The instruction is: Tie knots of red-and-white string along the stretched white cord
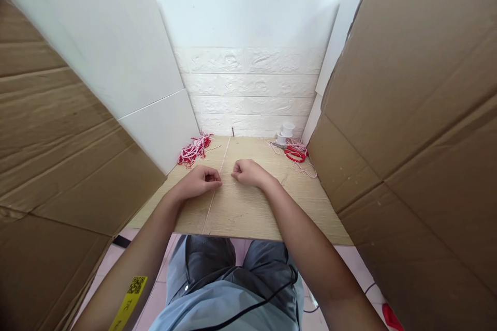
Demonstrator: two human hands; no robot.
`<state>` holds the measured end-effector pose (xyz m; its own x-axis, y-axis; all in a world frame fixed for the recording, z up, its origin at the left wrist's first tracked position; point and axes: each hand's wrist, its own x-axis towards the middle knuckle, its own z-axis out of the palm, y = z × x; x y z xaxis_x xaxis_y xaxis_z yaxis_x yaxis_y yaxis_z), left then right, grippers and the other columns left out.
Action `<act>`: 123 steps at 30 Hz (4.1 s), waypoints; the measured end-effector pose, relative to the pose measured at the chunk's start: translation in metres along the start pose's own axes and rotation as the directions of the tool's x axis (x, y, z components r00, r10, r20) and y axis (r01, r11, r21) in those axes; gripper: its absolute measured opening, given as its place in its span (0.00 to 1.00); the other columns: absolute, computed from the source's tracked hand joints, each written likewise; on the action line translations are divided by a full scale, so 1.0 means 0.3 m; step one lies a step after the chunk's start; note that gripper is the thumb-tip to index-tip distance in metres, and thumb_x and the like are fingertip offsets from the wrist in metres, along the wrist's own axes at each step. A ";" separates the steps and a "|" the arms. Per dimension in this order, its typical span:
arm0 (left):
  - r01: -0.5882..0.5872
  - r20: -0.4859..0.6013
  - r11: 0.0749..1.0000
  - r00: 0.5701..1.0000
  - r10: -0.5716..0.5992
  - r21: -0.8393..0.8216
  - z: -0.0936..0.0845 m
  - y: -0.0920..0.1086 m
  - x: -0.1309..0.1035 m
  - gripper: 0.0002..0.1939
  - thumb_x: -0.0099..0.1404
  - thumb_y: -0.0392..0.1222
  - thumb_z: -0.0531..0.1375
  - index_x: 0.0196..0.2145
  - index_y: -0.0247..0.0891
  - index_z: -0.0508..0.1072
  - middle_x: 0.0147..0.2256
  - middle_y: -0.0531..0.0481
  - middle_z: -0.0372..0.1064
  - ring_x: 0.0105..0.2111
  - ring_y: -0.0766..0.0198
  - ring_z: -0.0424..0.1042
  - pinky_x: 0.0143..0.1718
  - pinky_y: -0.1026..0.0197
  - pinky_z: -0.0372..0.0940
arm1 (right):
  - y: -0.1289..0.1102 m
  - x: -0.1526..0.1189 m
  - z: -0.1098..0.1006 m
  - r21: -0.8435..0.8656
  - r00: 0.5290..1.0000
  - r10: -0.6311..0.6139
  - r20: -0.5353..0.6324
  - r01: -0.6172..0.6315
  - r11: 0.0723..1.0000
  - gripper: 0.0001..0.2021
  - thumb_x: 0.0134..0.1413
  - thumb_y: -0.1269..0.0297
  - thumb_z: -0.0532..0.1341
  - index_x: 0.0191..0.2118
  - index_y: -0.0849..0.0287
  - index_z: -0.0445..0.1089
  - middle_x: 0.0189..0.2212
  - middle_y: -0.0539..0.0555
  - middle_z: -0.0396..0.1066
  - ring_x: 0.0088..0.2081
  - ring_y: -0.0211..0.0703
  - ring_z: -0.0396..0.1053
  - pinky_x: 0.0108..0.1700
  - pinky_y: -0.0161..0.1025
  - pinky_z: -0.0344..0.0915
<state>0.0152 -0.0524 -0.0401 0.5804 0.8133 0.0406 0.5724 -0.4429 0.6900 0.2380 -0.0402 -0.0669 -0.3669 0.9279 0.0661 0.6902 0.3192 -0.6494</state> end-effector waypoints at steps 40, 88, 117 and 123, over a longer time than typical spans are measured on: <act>0.133 -0.247 0.963 0.966 -0.073 0.236 -0.008 -0.003 0.005 0.12 0.52 0.39 0.57 0.31 0.38 0.80 0.26 0.51 0.72 0.27 0.63 0.67 0.27 0.62 0.55 | -0.044 -0.021 -0.023 0.256 0.946 -0.214 0.244 0.150 0.955 0.17 0.43 0.75 0.60 0.43 0.61 0.74 0.29 0.48 0.67 0.30 0.35 0.64 0.32 0.31 0.59; 0.092 0.002 0.994 0.996 -0.092 0.062 -0.007 -0.027 0.005 0.11 0.53 0.43 0.60 0.31 0.37 0.78 0.24 0.53 0.72 0.25 0.64 0.67 0.25 0.63 0.56 | -0.103 -0.021 0.076 -0.118 0.971 -0.236 -0.039 0.230 0.966 0.02 0.53 0.68 0.62 0.32 0.60 0.70 0.30 0.52 0.70 0.31 0.37 0.63 0.33 0.33 0.53; 0.195 -0.346 0.974 0.927 -0.145 0.116 0.002 -0.058 0.029 0.05 0.55 0.43 0.58 0.28 0.40 0.70 0.27 0.52 0.71 0.27 0.62 0.68 0.28 0.61 0.56 | -0.102 -0.030 0.053 0.015 0.974 -0.216 0.071 0.215 0.976 0.03 0.48 0.74 0.58 0.30 0.61 0.68 0.26 0.48 0.67 0.26 0.33 0.62 0.30 0.31 0.54; 0.119 -0.432 0.992 0.894 -0.122 -0.034 -0.001 -0.062 0.038 0.03 0.54 0.41 0.58 0.27 0.39 0.69 0.27 0.53 0.69 0.28 0.64 0.67 0.30 0.61 0.58 | -0.102 -0.029 0.052 0.009 0.976 -0.195 0.094 0.195 0.981 0.04 0.48 0.74 0.58 0.31 0.62 0.69 0.26 0.49 0.68 0.27 0.34 0.62 0.30 0.32 0.54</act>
<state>0.0110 -0.0349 -0.0523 0.1986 0.9438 0.2640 0.6176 -0.3297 0.7140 0.2104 -0.0608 -0.0593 -0.5511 0.8258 0.1201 0.6000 0.4922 -0.6306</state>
